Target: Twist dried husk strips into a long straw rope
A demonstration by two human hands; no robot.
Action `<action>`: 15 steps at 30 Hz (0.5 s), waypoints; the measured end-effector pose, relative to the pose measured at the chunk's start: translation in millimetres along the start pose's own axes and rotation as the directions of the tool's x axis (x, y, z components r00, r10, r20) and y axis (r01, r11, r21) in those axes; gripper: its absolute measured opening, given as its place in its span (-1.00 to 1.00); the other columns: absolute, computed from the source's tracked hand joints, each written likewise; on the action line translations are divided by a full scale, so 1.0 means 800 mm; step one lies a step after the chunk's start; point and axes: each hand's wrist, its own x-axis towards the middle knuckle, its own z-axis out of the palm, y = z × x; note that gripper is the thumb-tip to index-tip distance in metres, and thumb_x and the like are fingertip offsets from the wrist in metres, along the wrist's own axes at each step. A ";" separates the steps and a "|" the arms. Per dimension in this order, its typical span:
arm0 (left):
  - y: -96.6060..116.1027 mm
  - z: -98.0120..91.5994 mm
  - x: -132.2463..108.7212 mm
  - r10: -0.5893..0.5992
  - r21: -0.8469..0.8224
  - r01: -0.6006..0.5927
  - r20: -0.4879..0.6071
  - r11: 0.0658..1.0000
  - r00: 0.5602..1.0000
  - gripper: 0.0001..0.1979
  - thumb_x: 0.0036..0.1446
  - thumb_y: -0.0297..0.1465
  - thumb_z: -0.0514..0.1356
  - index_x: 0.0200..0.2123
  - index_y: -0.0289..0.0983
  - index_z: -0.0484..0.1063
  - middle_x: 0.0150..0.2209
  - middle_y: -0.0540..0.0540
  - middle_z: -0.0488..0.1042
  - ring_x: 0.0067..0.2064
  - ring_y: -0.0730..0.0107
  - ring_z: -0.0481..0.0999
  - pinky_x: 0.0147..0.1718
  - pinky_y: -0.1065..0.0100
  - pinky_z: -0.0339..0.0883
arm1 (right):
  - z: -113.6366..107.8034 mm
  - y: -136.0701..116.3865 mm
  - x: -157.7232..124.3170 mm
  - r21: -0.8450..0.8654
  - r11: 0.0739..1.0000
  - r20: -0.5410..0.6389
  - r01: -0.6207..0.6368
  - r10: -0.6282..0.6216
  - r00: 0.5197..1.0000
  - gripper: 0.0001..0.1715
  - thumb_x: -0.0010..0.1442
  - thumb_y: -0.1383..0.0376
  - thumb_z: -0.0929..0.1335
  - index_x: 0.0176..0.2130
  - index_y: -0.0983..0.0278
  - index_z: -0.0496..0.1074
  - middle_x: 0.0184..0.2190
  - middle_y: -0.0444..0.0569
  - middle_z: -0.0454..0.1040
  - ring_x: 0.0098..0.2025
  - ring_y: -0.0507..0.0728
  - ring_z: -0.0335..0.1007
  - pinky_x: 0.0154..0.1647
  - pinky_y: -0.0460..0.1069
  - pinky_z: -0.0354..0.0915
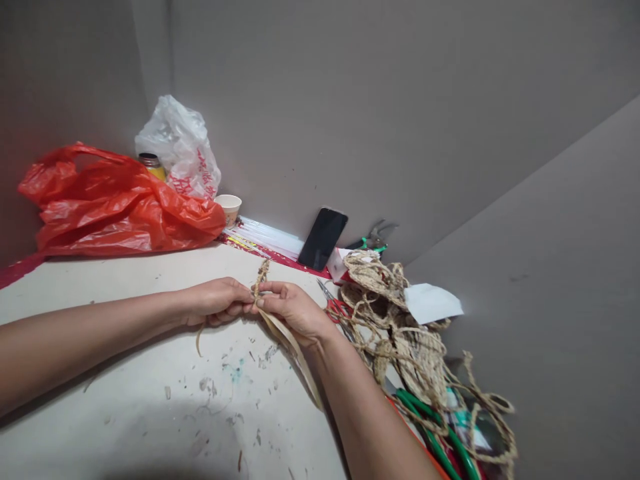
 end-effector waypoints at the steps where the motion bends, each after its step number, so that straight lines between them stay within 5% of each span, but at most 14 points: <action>1: 0.000 -0.001 0.000 -0.013 -0.007 0.013 0.018 1.000 1.000 -0.82 -0.05 -0.30 0.12 -0.59 -0.25 0.26 -0.77 0.16 -0.06 -0.74 0.63 -0.17 -0.73 0.43 -0.34 | 0.000 -0.001 0.000 -0.008 1.000 -0.002 0.006 -0.006 1.000 -0.55 -0.26 0.40 0.52 -0.30 0.34 0.40 -0.55 -0.09 0.53 -0.47 0.05 0.48 -0.37 -0.11 0.34; 10: 0.000 0.000 0.003 -0.025 -0.025 0.026 0.061 0.999 0.998 -0.83 -0.05 -0.31 0.13 -0.58 -0.26 0.29 -0.78 0.17 -0.09 -0.73 0.63 -0.19 -0.71 0.43 -0.37 | 0.002 0.001 -0.004 -0.152 0.985 -0.029 0.079 -0.085 0.996 -0.54 -0.21 0.37 0.50 -0.26 0.29 0.36 -0.59 -0.18 0.47 -0.48 0.04 0.44 -0.38 -0.10 0.30; 15: -0.003 0.001 0.006 -0.007 0.004 0.007 -0.013 1.000 1.000 -0.85 -0.07 -0.35 0.12 -0.60 -0.26 0.27 -0.80 0.16 -0.05 -0.75 0.63 -0.16 -0.73 0.44 -0.34 | 0.003 0.005 -0.003 -0.339 0.928 -0.064 0.153 -0.185 0.981 -0.58 -0.17 0.38 0.45 -0.24 0.29 0.37 -0.65 -0.24 0.36 -0.56 0.01 0.32 -0.53 -0.12 0.18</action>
